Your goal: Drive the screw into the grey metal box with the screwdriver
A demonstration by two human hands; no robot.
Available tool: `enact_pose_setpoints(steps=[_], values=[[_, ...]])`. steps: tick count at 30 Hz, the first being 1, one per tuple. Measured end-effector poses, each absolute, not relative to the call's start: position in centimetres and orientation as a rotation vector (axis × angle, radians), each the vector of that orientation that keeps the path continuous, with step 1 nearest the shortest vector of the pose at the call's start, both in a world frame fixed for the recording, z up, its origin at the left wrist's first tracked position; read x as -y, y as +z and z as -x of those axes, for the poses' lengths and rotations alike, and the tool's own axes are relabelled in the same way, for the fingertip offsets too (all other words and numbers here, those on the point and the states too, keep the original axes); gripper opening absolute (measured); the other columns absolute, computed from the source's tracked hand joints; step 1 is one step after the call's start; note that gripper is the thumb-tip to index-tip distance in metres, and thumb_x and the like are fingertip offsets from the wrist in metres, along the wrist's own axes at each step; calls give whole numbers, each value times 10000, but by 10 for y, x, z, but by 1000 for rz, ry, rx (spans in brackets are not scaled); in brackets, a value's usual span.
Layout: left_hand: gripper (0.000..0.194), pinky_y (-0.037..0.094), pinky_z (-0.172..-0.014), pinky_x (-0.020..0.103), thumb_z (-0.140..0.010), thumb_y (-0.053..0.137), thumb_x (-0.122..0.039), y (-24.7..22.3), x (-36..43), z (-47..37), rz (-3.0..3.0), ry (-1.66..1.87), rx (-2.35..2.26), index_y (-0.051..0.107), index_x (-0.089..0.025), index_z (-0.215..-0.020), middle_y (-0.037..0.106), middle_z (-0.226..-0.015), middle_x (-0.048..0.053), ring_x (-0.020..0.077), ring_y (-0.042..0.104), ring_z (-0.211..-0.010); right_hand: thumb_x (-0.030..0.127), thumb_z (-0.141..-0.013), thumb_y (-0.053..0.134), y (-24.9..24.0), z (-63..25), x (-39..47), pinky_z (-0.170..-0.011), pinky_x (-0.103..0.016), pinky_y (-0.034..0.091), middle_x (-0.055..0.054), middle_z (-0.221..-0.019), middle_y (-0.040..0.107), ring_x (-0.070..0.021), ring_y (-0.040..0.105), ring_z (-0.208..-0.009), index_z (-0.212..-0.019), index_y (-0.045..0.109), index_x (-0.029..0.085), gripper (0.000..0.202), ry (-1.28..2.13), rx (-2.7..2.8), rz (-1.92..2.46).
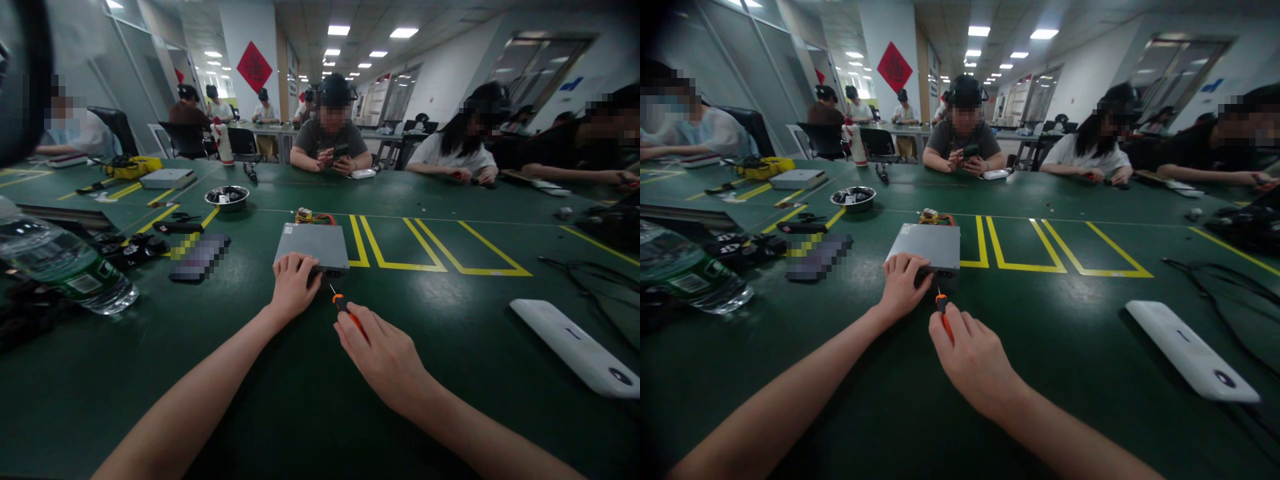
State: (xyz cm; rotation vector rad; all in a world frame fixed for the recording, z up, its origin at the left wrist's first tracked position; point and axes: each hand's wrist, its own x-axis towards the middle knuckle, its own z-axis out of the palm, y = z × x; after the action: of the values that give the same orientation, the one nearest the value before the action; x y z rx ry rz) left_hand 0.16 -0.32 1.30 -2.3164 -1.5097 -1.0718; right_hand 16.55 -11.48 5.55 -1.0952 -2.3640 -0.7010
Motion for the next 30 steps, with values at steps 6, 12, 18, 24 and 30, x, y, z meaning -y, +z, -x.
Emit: enact_pose_setpoints(steps=[6,12,18,24,30], values=[[219,326,-820,394,-786,548,-295,14,4,-2,2318,-1042,1542,543,-223,-993,506,-1008,66,243,426,-957,72,-801,499,55,-165,114,-624,-263,484,-127,-953,616,-172,598,-769,-994,551,116,205,-722,2376,1094],[203,326,-815,393,-791,544,-301,15,4,-4,2296,-1027,1557,545,-220,-977,502,-990,63,242,426,-944,86,-817,474,60,-165,116,-621,-257,477,-131,-929,630,-160,598,-743,-962,563,109,172,-723,2365,995],[216,324,-815,395,-792,539,-305,13,3,-2,2298,-1040,1533,546,-219,-989,504,-994,69,245,422,-944,158,-812,495,64,-176,119,-609,-249,468,-95,-839,651,-141,589,-692,-866,590,131,112,-732,2310,864],[237,313,-836,398,-797,526,-301,9,2,2,2318,-1072,1438,541,-218,-1018,520,-1034,76,246,425,-974,174,-775,533,68,-190,108,-604,-252,456,-79,-811,649,-135,575,-661,-830,616,135,107,-785,2259,900],[245,312,-839,402,-795,512,-290,8,2,3,2326,-1089,1408,531,-224,-1031,527,-1038,74,245,436,-974,183,-779,515,70,-194,104,-594,-239,441,-67,-794,646,-122,561,-654,-802,626,143,120,-805,2260,905]])
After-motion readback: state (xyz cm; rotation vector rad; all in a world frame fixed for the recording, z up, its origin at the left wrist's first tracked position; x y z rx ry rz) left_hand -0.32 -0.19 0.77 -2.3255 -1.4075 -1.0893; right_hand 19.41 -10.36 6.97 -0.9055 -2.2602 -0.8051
